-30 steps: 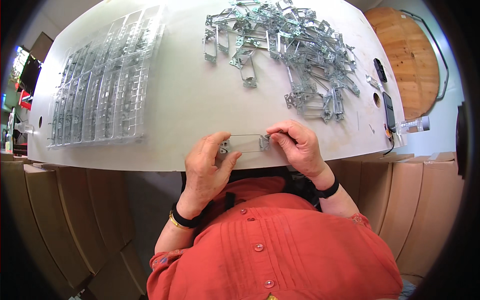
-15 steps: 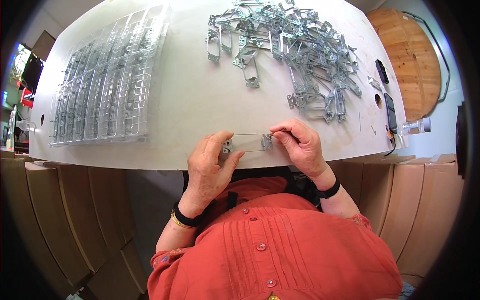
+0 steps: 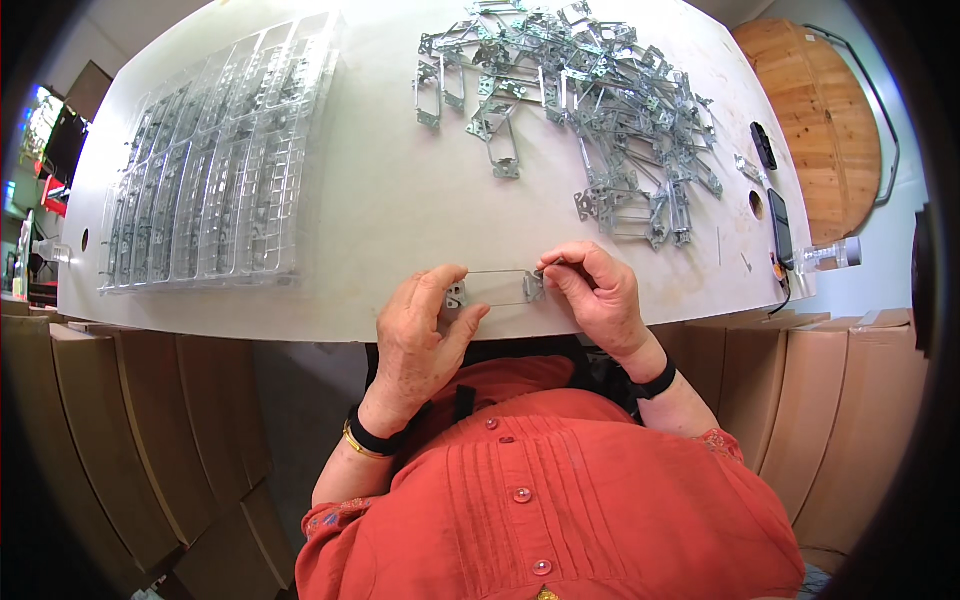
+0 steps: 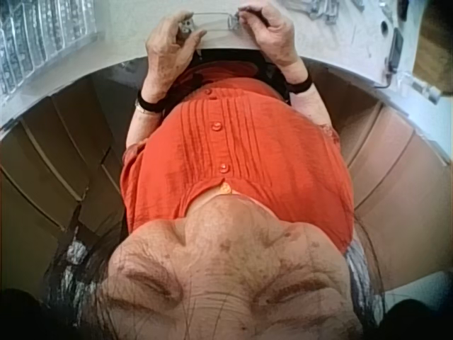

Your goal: The person sits at a white table and repeatedly picks up small metal brackets and thin metal rods from a pile. They insert the rods into the brackets and place the assembled units into a clear plastic organizer tray. The process is repetitive, involving picking, inserting, and placing items one by one.

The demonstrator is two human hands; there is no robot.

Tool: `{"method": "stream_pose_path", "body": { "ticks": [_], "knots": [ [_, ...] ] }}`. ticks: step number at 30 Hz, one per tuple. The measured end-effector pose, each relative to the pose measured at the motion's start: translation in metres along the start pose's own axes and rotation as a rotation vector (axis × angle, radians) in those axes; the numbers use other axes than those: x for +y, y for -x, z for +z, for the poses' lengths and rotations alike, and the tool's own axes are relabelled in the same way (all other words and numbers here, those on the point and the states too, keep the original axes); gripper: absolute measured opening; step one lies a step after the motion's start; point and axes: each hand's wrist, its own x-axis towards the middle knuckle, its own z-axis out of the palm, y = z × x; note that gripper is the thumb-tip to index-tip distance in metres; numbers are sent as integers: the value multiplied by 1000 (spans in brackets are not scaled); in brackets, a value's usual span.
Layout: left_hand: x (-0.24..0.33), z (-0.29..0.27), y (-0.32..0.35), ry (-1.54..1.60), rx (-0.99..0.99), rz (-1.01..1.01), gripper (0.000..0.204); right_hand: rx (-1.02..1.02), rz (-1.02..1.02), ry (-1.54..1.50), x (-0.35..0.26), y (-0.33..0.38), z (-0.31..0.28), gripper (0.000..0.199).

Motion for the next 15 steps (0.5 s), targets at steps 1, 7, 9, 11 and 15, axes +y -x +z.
{"method": "stream_pose_path", "body": {
  "ticks": [1, 7, 9, 11, 15],
  "knots": [
    [0, 0, 0, 3, 0, -2, 43, -5, 4, -2, -1, 0, 0, 17],
    [0, 0, 0, -1, -6, -6, 43, -5, -16, 10, 4, 0, 0, 15],
    [0, 0, 0, 2, -6, -7, 43, -6, -13, -2, 2, 0, 0, 14],
    [0, 0, 0, 0, -5, -6, 43, -12, -11, 3, -2, -1, 0, 13],
    [0, -1, 0, -7, -3, 0, 42, -8, -27, 37, -2, -2, 0, 12]
  ]
}}
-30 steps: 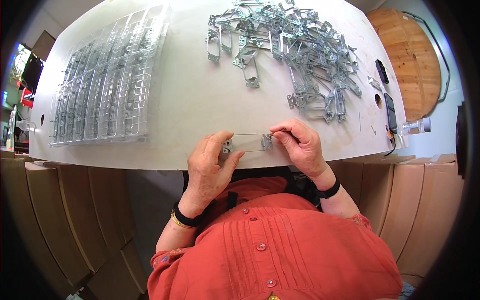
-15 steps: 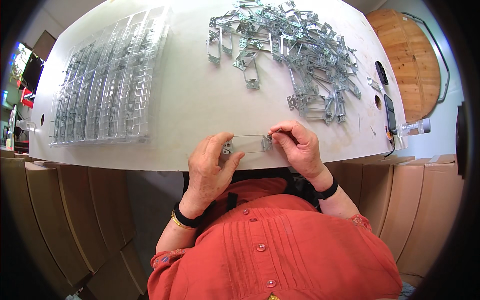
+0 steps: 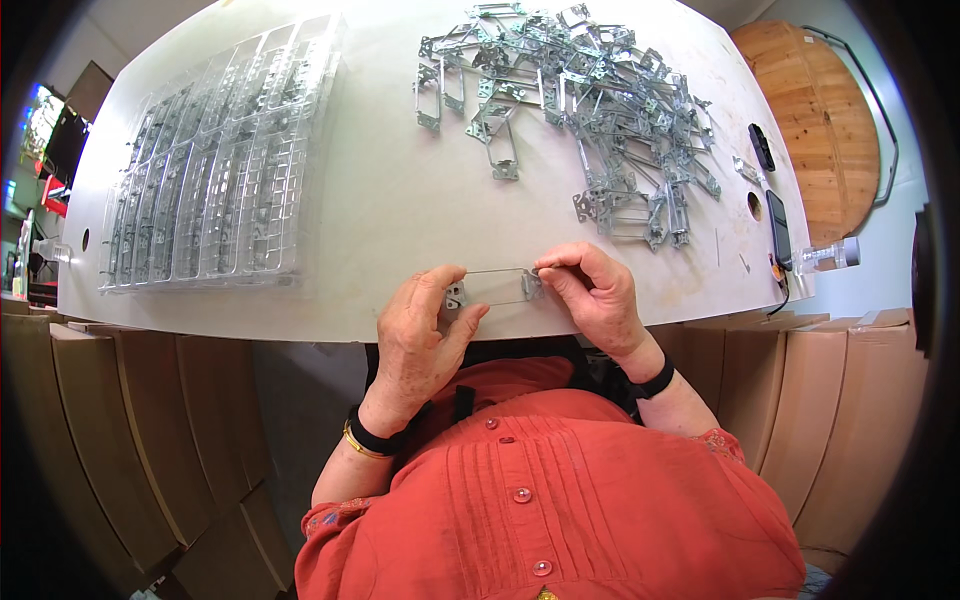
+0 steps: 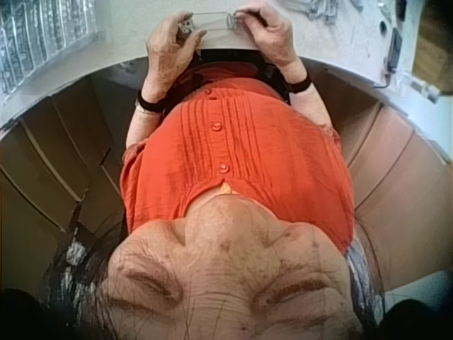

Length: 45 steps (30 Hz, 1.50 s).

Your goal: The person sits at a white table and repeatedly picks up small metal brackets and thin metal rods from a pile. They insert the rods into the brackets and place the assembled units into a clear plastic organizer tray. The process is repetitive, involving picking, inserting, and placing items one by one.

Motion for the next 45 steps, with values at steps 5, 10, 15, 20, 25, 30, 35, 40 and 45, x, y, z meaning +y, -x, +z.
{"method": "stream_pose_path", "body": {
  "ticks": [5, 10, 15, 20, 25, 30, 35, 40, 45],
  "knots": [
    [-1, 0, 0, 6, 7, 5, 42, 14, -26, 46, -2, -1, -1, 13],
    [1, 0, 0, -4, -1, -5, 41, 16, -34, 73, -3, -2, -1, 15],
    [0, 1, 0, -7, 4, 4, 41, 6, -5, 27, -4, -2, 0, 12],
    [0, 1, 1, 3, 2, -10, 41, 35, 104, -67, -1, 3, 1, 8],
    [0, 2, 4, 29, -4, -90, 43, 58, 121, -94, -5, 5, 0, 6],
    [0, 3, 4, 24, 16, -109, 42, 18, 45, -68, -1, 7, 1, 9],
    [0, 4, 3, 21, 30, -103, 42, 12, 1, -21, -2, 5, 2, 11],
    [1, 4, 3, 0, 30, -91, 42, 1, -23, 14, -2, 4, 1, 12],
    [1, 3, 2, 1, 33, -84, 42, -1, -11, 27, -7, 2, 1, 14]
  ]
}}
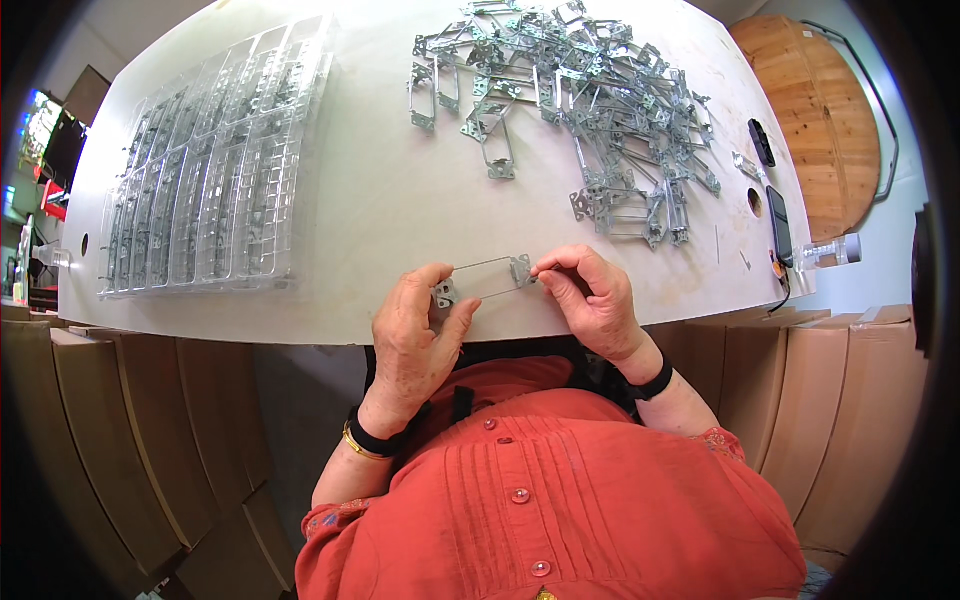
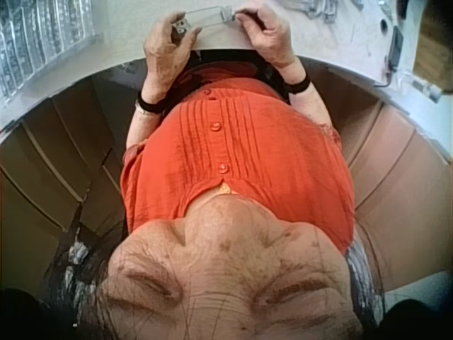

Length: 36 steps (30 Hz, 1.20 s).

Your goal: The person sits at a white table and repeatedly picks up small metal brackets and thin metal rods from a pile. They insert the rods into the brackets and place the assembled units into a clear plastic organizer tray. The process is repetitive, involving picking, inserting, and placing items one by one.

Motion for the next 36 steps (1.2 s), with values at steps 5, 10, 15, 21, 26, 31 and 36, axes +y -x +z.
{"method": "stream_pose_path", "body": {
  "ticks": [5, 10, 15, 21, 26, 31, 36],
  "knots": [
    [1, -1, -1, 2, -2, 2, 42, -3, -20, 44, 0, 0, -1, 14],
    [1, 0, 0, -8, 3, 7, 42, -8, -24, 36, -2, -2, -1, 14],
    [1, 0, 0, 0, 2, 5, 42, -12, -67, 60, -1, -2, -2, 14],
    [-4, 2, 1, -4, 13, 33, 41, 0, -70, 46, 2, 0, -1, 15],
    [-3, 2, 0, -5, 11, 31, 41, -11, -61, 58, -1, -2, -1, 15],
    [-2, 1, 1, -2, 9, 26, 42, -17, -41, 44, 1, -1, -2, 16],
    [-4, 2, 1, 4, 6, 20, 41, -5, -69, 45, 1, -1, 0, 13]
  ]
}}
